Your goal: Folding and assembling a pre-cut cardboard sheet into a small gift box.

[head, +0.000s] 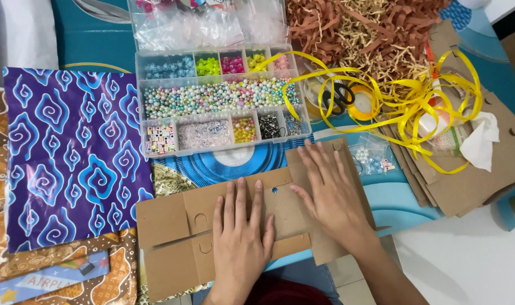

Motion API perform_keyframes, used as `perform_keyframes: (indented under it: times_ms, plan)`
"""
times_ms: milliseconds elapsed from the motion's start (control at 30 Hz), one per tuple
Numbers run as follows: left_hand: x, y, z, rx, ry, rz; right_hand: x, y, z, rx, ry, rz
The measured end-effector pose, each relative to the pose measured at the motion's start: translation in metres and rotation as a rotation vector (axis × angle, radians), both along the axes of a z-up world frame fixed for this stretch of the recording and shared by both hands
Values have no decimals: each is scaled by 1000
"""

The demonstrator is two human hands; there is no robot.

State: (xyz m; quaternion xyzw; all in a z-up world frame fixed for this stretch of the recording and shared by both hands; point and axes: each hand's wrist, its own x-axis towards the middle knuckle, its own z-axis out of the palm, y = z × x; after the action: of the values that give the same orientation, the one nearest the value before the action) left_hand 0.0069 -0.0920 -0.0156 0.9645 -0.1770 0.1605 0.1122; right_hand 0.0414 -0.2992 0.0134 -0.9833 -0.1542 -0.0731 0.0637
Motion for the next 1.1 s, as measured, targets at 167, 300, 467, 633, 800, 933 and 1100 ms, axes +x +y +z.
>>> perform_keyframes:
  times_ms: [167,300,467,633,800,933,1100]
  plan:
    - [1,1,1,17,4,4,4,-7,-11,-59,15,-72]
    - [2,0,5,6,-1,1,-2,-3,0,31,-89,-69]
    - [2,0,5,17,-13,13,-16,0,-8,-77,-155,-68]
    - [1,0,1,25,-8,20,-28,-1,-21,-34,3,-70]
    - [2,0,2,26,1,12,-25,-9,-10,-8,79,-37]
    - [1,-1,2,42,-2,18,-23,-13,-3,28,67,35]
    - [2,-1,6,48,4,25,-24,-9,-9,-99,-13,-2]
